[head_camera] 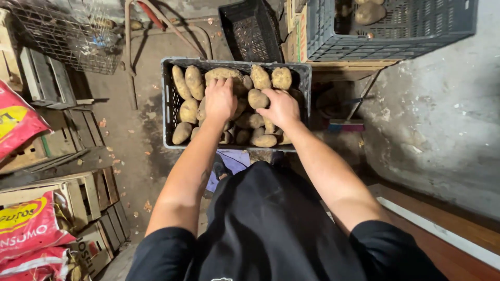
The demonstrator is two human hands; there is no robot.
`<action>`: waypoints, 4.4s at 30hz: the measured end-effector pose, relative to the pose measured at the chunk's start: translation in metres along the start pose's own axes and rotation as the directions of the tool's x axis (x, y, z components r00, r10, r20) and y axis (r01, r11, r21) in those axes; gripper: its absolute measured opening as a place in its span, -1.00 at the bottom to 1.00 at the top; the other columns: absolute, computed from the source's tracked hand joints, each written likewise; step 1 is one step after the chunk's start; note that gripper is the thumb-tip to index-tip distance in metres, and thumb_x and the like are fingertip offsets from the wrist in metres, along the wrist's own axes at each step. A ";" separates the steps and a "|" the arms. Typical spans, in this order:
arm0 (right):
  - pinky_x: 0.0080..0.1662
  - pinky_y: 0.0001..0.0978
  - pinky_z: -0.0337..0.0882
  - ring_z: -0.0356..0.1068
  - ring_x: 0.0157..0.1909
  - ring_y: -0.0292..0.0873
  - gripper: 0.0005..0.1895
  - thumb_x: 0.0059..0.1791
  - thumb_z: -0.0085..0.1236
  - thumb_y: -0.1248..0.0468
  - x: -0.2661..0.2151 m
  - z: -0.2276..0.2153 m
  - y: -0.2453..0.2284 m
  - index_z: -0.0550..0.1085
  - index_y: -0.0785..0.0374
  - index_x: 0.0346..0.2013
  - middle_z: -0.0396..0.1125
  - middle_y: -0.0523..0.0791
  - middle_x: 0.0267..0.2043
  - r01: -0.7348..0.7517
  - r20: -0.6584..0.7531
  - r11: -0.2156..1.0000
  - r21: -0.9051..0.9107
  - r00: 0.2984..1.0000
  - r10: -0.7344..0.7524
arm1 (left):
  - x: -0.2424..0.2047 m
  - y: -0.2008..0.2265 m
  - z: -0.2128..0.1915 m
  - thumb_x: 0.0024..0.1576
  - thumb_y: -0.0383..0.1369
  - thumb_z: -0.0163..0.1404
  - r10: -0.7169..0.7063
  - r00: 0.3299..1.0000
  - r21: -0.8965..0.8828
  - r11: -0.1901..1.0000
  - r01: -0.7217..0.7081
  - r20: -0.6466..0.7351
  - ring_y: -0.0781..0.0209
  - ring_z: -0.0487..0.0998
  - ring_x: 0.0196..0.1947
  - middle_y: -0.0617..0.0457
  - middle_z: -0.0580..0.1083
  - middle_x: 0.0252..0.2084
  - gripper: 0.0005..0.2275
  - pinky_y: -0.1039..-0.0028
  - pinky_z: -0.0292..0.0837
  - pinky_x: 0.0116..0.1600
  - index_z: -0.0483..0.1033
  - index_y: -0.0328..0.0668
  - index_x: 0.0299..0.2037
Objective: The person sorts potatoes by hand from a lower crate into an upper crate. They repeatedly pick up individual potatoes, inspect them, and place them into the second crate. The process continues until the lower crate is nearly empty.
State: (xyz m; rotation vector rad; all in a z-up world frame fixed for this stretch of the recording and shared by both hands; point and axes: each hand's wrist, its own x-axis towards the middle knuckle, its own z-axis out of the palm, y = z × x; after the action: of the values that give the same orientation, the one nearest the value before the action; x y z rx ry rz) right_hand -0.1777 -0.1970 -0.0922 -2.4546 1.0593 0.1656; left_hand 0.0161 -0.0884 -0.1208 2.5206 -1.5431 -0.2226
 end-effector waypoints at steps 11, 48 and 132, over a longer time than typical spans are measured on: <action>-0.55 -0.63 0.38 0.44 -0.48 -0.30 -0.59 -0.01 0.32 0.08 -0.026 -0.076 0.176 0.38 0.07 0.04 0.49 -0.10 -0.32 -0.198 0.082 0.144 0.970 0.816 0.573 | 0.028 -0.003 0.015 -0.15 0.04 0.30 -0.089 0.982 0.124 0.990 0.068 0.168 0.03 0.47 0.09 0.00 0.52 0.01 -0.41 0.20 0.45 0.12 0.51 -0.06 0.03; 0.10 -0.37 0.53 0.48 -0.03 -0.29 -0.60 0.01 0.17 0.16 -0.049 -0.172 -0.065 0.48 0.10 0.15 0.49 -0.21 0.03 -0.277 0.165 0.719 0.638 0.961 0.224 | -0.047 0.002 0.058 -0.09 -0.05 0.15 -0.098 0.992 -0.172 0.979 0.110 0.078 -0.24 0.44 -0.15 -0.13 0.59 -0.17 -0.53 0.02 0.38 -0.14 0.55 -0.08 -0.01; 0.21 0.17 0.41 0.43 0.20 0.24 -0.15 -0.01 0.26 0.03 -0.012 -0.037 -0.003 -0.04 0.18 0.37 0.36 0.14 0.18 -0.456 0.132 0.889 0.048 0.885 0.446 | -0.064 0.039 0.019 -0.07 -0.05 0.23 0.007 0.944 -0.013 1.000 -0.003 0.331 0.06 0.41 0.11 0.05 0.54 0.01 -0.51 0.29 0.34 0.15 0.53 0.00 0.06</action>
State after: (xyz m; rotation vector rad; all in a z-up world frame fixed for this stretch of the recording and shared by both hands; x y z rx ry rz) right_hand -0.1864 -0.2045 -0.0548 -2.0613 1.5382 0.4034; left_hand -0.0509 -0.0502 -0.1286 2.5688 -1.6517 -0.6854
